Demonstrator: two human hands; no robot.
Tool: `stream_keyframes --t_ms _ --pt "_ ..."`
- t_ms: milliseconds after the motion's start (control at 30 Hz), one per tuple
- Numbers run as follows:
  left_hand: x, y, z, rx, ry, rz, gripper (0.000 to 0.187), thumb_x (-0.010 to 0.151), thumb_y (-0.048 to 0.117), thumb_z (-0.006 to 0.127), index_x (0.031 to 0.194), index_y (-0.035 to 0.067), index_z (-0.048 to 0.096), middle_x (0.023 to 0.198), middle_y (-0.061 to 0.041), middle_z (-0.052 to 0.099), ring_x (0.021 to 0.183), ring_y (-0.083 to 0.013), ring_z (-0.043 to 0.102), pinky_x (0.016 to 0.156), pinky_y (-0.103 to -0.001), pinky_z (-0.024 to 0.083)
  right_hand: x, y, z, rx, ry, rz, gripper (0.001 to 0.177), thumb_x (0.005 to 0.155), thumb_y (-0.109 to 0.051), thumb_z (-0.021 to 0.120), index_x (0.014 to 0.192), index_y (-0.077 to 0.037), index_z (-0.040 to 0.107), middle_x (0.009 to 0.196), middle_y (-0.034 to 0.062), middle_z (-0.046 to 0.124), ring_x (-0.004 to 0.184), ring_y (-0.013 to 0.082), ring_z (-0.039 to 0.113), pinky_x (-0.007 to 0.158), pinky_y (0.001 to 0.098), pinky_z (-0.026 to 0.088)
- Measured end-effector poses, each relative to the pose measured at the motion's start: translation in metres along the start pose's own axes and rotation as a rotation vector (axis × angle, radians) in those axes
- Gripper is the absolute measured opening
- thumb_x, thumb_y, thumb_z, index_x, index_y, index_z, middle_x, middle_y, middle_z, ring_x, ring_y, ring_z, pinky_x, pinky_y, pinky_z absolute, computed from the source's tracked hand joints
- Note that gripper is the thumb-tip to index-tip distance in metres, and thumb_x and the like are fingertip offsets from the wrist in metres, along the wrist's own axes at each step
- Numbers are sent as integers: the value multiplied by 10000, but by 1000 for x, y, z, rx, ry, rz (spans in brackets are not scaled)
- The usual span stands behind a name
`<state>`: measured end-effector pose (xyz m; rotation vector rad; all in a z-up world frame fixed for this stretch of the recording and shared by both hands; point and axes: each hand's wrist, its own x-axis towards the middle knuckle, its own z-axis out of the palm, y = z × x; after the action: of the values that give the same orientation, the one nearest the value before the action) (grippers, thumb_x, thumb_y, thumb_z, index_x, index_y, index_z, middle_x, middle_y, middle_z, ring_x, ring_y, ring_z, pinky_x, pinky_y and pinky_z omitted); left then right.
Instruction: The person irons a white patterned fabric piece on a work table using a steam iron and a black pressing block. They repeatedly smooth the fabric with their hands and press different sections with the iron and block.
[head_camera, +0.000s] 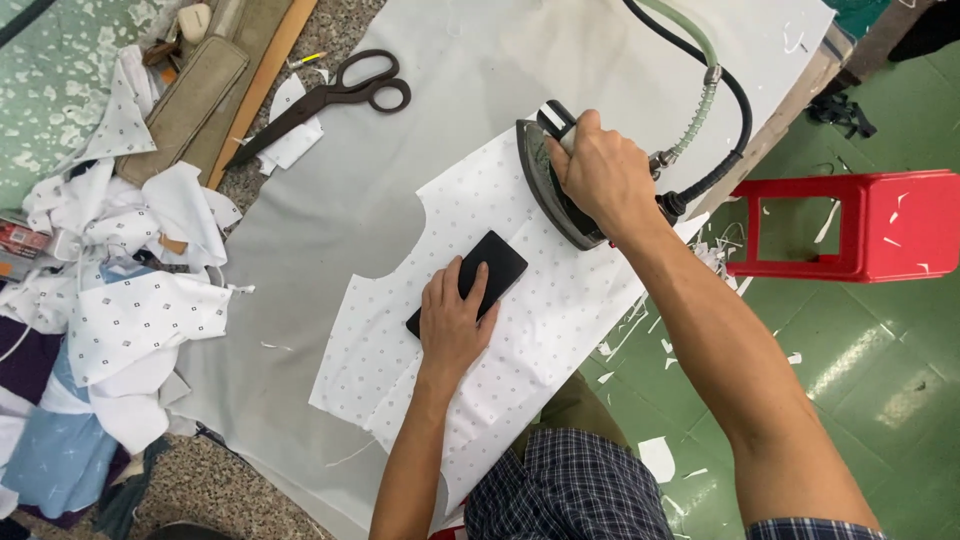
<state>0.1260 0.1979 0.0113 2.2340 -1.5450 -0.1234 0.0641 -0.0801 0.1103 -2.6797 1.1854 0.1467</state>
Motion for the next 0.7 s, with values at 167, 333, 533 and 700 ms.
stream_keyframes --t_ms 167,333,533,700 --pt "30 10 10 -38 -8 28 516 926 350 697 1387 131 618 1344 -229 525 1199 -343 476 1012 -467 405 2 4 4 80 -14 56 461 1054 -458 523 991 -3 546 735 289 679 710 455 741 562 524 608" --pt "53 17 15 -50 -30 8 521 920 355 712 1384 134 628 1336 -218 533 1200 -333 479 1014 -467 403 -4 8 3 77 -16 50 478 1047 -460 542 990 15 551 738 299 673 712 471 737 568 539 606" --pt "50 16 17 -24 9 14 524 932 386 683 1395 150 615 1367 -196 513 1219 -314 451 1017 -449 373 9 14 -1 93 -39 45 480 1056 -451 536 1037 28 562 755 312 680 729 483 736 586 561 604" --pt "51 16 19 -3 26 17 534 931 396 678 1405 163 604 1371 -191 512 1227 -317 458 1006 -452 380 16 17 -5 92 -43 35 478 1061 -445 535 1056 32 564 785 321 684 754 493 735 607 565 604"
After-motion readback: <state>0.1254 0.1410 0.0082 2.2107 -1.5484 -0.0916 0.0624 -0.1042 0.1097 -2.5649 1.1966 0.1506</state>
